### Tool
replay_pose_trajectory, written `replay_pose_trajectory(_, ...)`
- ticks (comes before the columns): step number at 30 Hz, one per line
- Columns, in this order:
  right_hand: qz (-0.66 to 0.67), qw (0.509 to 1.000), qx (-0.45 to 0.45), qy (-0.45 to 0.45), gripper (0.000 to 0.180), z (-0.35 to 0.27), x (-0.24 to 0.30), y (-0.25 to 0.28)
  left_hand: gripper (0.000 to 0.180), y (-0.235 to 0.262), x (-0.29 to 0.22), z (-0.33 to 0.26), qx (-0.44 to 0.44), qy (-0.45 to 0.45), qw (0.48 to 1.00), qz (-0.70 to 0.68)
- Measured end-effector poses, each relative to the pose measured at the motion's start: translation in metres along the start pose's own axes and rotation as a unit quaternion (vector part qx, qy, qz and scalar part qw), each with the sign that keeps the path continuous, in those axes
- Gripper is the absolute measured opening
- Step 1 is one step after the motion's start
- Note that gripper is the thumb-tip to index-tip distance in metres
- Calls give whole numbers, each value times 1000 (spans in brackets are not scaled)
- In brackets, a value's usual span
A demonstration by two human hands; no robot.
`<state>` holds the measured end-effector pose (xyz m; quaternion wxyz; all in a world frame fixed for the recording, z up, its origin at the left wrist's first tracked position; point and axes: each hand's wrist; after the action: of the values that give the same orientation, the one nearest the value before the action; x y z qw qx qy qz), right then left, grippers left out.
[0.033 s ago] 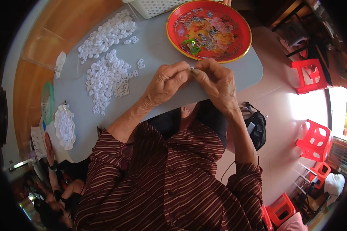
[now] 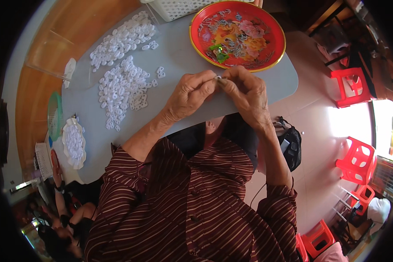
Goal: Assembling small white plastic components by manually inserting smaller internal pieces into the center.
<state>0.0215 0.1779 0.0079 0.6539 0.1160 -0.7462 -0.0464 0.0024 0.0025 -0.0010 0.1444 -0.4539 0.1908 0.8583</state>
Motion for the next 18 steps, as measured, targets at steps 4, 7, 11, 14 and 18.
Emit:
replay_pose_trajectory(4,21,999,4,32,12,3,-4,-4,13,4,-2,-1,-5,6,1000,26)
replay_pose_trajectory(7,91,996,5,-20,10,-4,-1,-3,13,28,-21,3,14,-55,982,182)
replay_pose_trajectory(11,108,993,9,-36,10,-7,-2,-5,9,95,-39,-12,-17,-46,924,380)
replay_pose_trajectory(14,73,997,2,-32,10,-7,-3,-6,9,130,-43,-28,60,4,878,474)
replay_pose_trajectory(18,18,1000,-9,0,10,-7,-1,-9,10,124,-24,-37,116,14,860,497)
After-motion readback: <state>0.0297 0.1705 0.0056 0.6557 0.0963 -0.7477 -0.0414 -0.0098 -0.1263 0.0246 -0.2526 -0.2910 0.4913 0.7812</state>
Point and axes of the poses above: each hand's wrist, its own z-axis towards the middle knuckle, its own y-axis out of the back of the hand, x = y × z, and after that the axes turned 15 degrees about -y, right-handed
